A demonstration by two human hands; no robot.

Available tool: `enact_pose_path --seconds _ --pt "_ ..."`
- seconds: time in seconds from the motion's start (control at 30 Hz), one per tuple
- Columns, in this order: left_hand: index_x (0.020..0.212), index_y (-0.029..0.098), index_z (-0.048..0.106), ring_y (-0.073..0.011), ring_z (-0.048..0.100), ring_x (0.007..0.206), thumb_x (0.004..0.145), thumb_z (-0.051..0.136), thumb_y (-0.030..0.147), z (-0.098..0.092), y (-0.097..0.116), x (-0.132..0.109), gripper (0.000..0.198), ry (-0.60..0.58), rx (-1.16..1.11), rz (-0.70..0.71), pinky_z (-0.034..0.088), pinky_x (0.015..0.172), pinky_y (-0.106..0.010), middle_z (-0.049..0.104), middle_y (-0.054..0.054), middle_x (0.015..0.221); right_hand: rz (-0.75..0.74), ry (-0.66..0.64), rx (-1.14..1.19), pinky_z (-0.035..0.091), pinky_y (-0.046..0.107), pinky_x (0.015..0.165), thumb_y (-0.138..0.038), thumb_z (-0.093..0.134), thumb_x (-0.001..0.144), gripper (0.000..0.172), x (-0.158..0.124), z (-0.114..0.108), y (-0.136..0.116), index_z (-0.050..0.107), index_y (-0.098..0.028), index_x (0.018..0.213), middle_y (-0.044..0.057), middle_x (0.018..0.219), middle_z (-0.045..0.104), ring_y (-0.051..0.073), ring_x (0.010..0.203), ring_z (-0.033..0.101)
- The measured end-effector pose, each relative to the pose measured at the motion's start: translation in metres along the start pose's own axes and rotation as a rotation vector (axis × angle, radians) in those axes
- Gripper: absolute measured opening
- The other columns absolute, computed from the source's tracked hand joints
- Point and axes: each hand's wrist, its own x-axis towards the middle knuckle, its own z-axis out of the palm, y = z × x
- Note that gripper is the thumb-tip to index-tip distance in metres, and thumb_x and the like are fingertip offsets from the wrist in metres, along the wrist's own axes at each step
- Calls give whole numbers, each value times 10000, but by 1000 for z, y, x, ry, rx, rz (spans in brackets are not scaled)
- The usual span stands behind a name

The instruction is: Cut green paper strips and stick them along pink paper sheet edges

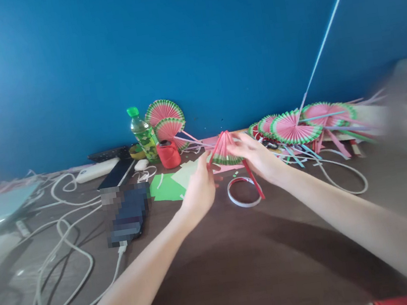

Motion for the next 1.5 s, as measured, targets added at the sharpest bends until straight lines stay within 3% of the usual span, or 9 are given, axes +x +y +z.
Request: enact_pose_path --seconds 0.13,0.27,0.57,0.7,0.83,1.03,1.17,1.27,1.5 --pt "1160 162 392 -105 626 670 860 312 155 -16 2 9 311 -41 -21 -82 515 551 -224 597 -84 993 -2 -96 -301 317 474 1046 -275 616 732 609 3 -17 -6 396 -198 1294 109 1357 436 272 1261 383" --pt "1126 181 437 -99 619 641 823 366 124 -31 4 13 316 -101 78 -84 485 535 -210 630 -49 957 94 -152 -511 258 527 1064 -319 632 716 701 6 -36 -13 359 -160 1342 143 1428 323 323 1295 316" --pt "971 191 582 -122 620 693 800 439 217 -69 -7 22 224 -265 364 13 458 695 -257 670 -4 826 47 -438 -686 461 446 915 -216 603 693 542 14 -74 -9 535 -255 1230 66 1226 576 258 1085 555" --pt "951 204 627 -113 596 635 797 457 263 -82 -8 23 236 -290 436 -6 445 641 -239 681 2 858 135 -550 -828 496 374 807 -242 613 668 528 12 -82 -17 570 -237 1194 70 1158 619 247 994 595" --pt "1026 234 648 -146 613 786 778 508 309 -91 -8 23 295 -299 455 -74 437 702 -236 694 -1 897 274 -610 -954 478 318 615 -268 553 708 398 12 -89 -23 630 -215 1095 54 910 694 206 752 626" --pt "1072 274 647 -137 586 738 786 501 357 -91 -4 24 331 -348 529 -67 413 661 -227 690 13 883 194 -367 -1116 441 301 580 -195 475 749 281 12 -95 -22 680 -213 941 45 856 680 171 667 590" --pt "1074 246 649 -136 586 764 787 498 348 -89 -8 24 340 -380 492 -49 422 698 -224 688 -3 906 -234 -130 -1176 454 411 769 -130 411 784 319 19 -94 -12 698 -214 893 72 932 658 237 899 568" --pt "1040 233 665 -145 593 800 791 496 349 -87 -10 24 323 -445 418 3 430 739 -234 683 -19 911 -525 21 -1108 345 505 963 -140 397 822 329 22 -87 -10 702 -249 882 59 1010 641 259 1137 460" --pt "946 253 688 -137 574 848 813 490 319 -78 1 21 247 -458 316 134 413 774 -244 638 -16 957 -537 70 -965 169 567 1063 -227 431 860 318 18 -64 -15 609 -338 1100 -21 1277 527 250 1316 281"
